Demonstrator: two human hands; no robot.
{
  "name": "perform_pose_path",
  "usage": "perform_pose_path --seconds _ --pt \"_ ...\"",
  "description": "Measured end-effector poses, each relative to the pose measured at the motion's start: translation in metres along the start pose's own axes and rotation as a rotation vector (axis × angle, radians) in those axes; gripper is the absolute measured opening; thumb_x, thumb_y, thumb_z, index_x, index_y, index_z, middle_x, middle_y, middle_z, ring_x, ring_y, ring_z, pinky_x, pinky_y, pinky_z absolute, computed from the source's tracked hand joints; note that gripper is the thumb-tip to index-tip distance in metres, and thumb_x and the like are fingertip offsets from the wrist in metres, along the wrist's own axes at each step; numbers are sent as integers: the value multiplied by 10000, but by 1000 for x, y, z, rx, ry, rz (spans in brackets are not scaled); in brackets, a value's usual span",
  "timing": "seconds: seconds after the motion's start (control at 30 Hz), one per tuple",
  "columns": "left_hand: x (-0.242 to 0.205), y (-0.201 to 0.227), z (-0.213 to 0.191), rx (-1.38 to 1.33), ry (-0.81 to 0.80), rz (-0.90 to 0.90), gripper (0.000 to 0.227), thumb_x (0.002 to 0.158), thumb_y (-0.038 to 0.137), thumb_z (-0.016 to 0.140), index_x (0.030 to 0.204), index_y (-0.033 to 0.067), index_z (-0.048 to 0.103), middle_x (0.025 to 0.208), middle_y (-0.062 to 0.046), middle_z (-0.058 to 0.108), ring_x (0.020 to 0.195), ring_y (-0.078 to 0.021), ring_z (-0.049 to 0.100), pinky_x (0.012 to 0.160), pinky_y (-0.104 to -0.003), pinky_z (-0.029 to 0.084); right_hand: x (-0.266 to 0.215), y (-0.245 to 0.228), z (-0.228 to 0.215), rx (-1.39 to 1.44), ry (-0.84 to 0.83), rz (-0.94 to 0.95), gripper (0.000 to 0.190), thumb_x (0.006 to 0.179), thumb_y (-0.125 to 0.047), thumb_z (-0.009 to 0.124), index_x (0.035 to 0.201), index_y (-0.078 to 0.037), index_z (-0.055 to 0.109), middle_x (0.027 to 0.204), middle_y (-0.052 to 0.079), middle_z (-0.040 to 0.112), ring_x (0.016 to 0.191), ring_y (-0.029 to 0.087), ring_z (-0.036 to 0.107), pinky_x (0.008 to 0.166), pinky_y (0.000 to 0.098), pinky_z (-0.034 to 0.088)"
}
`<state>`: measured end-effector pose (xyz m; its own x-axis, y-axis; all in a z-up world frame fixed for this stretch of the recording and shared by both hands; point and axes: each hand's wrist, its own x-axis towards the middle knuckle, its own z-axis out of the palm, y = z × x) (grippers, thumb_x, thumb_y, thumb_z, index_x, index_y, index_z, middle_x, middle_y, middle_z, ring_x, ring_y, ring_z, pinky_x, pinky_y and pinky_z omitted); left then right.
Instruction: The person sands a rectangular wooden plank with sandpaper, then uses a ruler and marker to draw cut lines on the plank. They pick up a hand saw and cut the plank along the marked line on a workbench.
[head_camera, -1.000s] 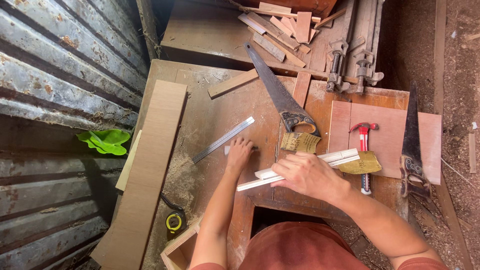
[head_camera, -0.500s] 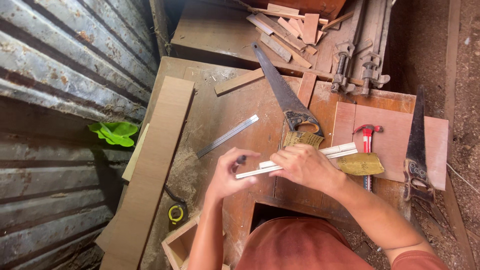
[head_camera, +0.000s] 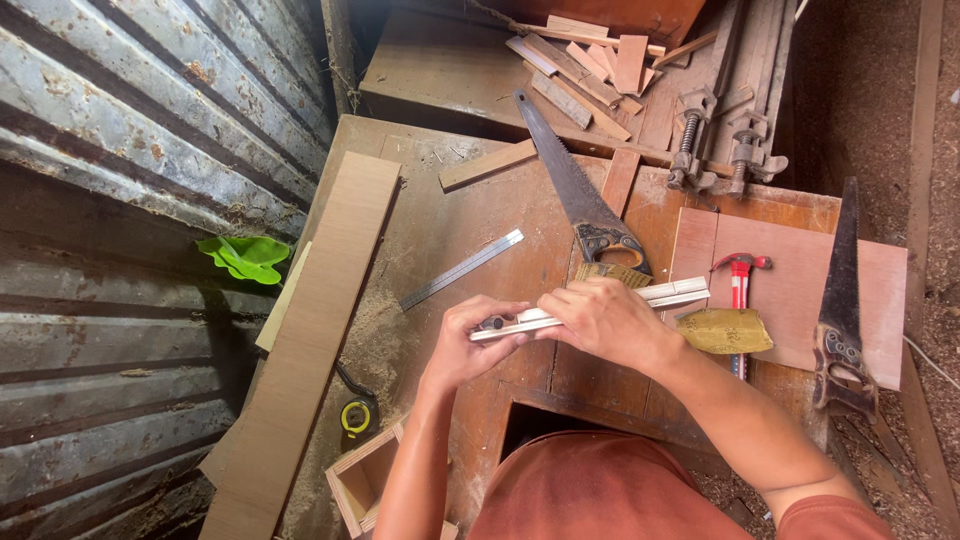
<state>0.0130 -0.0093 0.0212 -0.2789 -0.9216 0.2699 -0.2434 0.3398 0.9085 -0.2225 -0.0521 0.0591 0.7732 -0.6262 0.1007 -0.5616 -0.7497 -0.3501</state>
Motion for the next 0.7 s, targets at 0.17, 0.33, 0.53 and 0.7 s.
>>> perform_pose_path --seconds 0.17,0.33,0.53,0.7 --pt "0 -1 5 36 28 -54 365 756 154 886 1090 51 780 960 -109 778 837 -187 758 725 -304 585 -1 1 1 -21 27 -16 360 900 -442 661 938 -86 625 773 79 687 744 258 703 704 392 551" --pt "-2 -5 5 60 34 -14 326 767 161 874 1059 49 784 930 -108 779 816 -180 750 708 -297 572 0 -2 -1 -8 7 17 373 901 -464 669 937 -94 636 775 72 690 745 248 701 708 389 548" --pt "-3 -10 6 36 35 1 308 780 173 863 1055 54 788 944 -103 784 819 -172 744 707 -290 568 -22 12 -12 -58 241 -3 724 782 -627 690 1249 -73 671 1076 96 756 979 224 701 945 457 512" --pt "-5 -12 8 4 39 -29 302 770 171 860 1047 67 802 921 -87 787 790 -164 732 683 -282 555 -86 82 -6 85 673 84 881 777 -719 658 1338 -52 530 1208 172 683 1199 277 627 1178 493 402"
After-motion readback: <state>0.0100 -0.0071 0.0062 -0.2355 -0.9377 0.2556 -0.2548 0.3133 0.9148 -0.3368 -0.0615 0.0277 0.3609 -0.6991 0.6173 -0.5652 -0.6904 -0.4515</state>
